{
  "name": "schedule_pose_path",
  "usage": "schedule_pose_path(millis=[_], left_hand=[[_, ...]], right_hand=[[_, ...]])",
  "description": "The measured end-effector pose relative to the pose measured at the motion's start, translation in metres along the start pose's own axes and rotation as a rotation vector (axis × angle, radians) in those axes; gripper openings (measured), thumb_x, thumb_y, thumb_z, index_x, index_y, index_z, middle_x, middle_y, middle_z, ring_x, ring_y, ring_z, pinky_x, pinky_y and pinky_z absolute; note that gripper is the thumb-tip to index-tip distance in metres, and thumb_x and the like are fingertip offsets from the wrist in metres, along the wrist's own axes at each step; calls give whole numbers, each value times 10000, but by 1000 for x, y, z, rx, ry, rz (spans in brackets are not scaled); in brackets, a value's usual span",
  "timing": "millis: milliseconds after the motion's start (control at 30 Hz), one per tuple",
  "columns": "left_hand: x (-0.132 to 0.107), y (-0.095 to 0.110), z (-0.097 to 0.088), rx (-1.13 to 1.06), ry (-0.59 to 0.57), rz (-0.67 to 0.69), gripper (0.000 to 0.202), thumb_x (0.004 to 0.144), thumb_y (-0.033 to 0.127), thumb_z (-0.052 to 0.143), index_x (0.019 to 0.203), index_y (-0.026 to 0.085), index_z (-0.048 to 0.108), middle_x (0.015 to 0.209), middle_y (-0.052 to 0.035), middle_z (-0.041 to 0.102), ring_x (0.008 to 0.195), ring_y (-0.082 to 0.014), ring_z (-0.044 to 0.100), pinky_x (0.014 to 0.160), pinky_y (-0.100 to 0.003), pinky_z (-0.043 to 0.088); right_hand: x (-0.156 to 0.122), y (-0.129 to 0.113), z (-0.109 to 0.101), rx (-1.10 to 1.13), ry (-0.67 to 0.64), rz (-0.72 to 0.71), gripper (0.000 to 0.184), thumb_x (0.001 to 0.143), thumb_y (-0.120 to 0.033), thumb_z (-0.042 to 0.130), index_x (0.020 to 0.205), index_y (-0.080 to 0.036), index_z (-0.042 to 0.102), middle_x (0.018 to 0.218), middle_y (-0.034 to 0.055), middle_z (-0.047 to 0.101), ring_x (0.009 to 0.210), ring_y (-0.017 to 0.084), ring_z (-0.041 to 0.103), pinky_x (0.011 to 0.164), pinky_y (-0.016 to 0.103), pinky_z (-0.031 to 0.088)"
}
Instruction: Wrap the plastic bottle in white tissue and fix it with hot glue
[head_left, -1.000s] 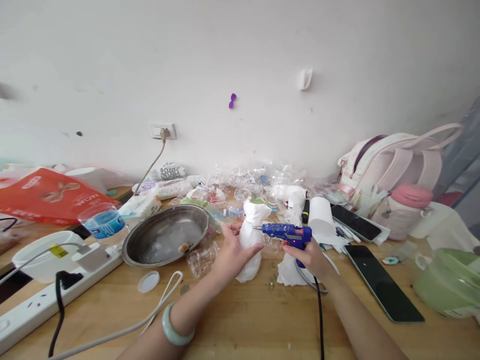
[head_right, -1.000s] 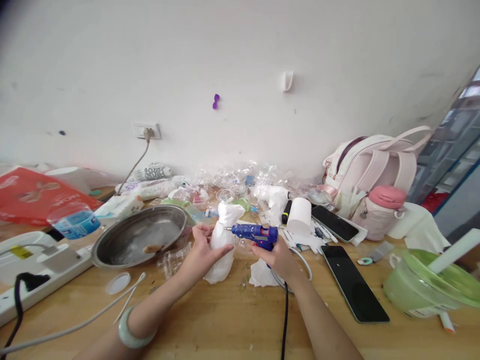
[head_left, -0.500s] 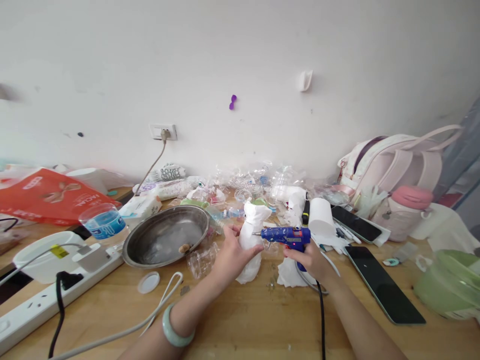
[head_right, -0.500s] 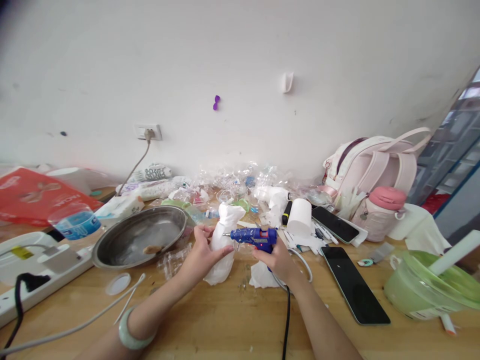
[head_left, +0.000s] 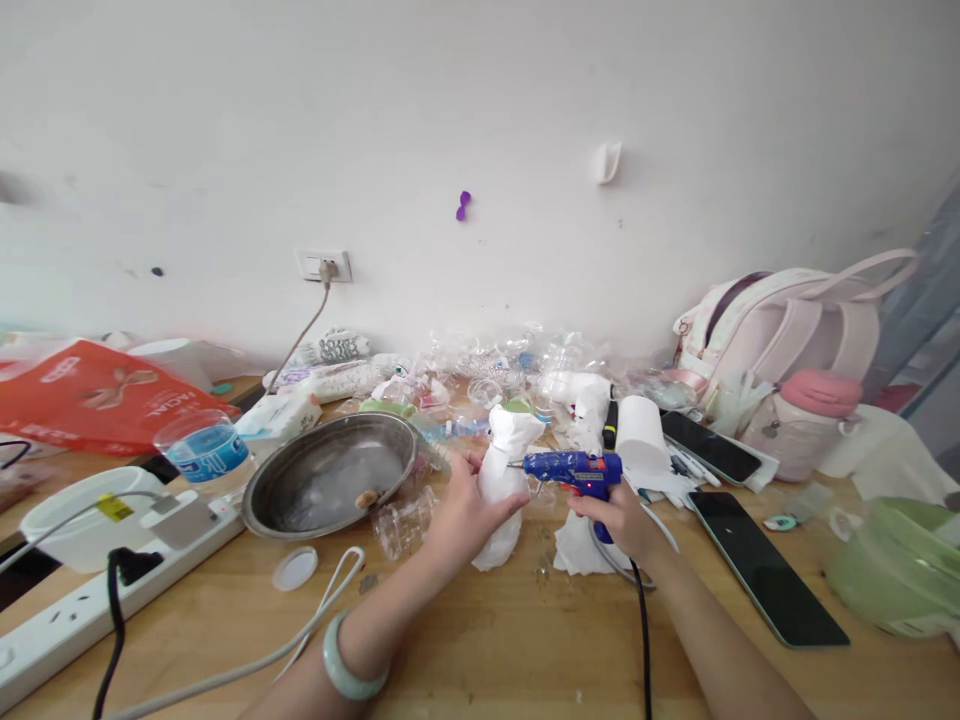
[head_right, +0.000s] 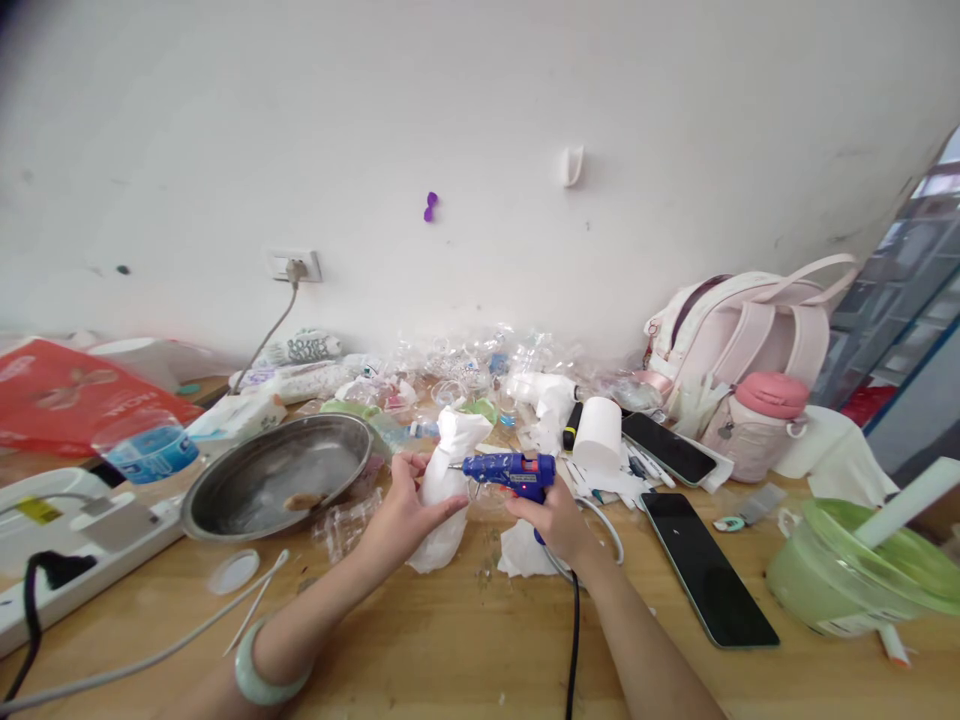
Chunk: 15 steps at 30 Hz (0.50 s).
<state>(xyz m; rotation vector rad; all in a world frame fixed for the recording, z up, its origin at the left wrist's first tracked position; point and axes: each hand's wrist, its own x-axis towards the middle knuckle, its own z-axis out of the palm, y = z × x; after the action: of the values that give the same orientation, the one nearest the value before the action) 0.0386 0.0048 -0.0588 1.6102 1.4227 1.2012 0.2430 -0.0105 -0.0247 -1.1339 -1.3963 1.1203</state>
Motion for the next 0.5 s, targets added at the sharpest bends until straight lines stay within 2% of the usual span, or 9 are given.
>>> schedule_pose_path(millis=[267, 500], left_hand=[[-2, 8, -3, 57, -64, -38, 518, 641, 453, 686, 935, 235, 320, 1040, -71, 523, 990, -256, 557, 850, -411, 425], [-2, 5, -1, 64, -63, -5, 497, 658, 477, 667, 934, 235, 332, 969, -52, 531, 912, -236, 566, 797, -381, 436]], right_hand=[[4, 14, -6, -35, 28, -40, 68, 611, -247, 661, 650, -217, 613, 543, -30, 535, 548, 154, 475, 556, 296, 388], [4, 9, -4, -32, 46, -52, 73, 609, -253, 651, 629, -213, 593, 520, -39, 504, 499, 132, 427, 528, 287, 368]])
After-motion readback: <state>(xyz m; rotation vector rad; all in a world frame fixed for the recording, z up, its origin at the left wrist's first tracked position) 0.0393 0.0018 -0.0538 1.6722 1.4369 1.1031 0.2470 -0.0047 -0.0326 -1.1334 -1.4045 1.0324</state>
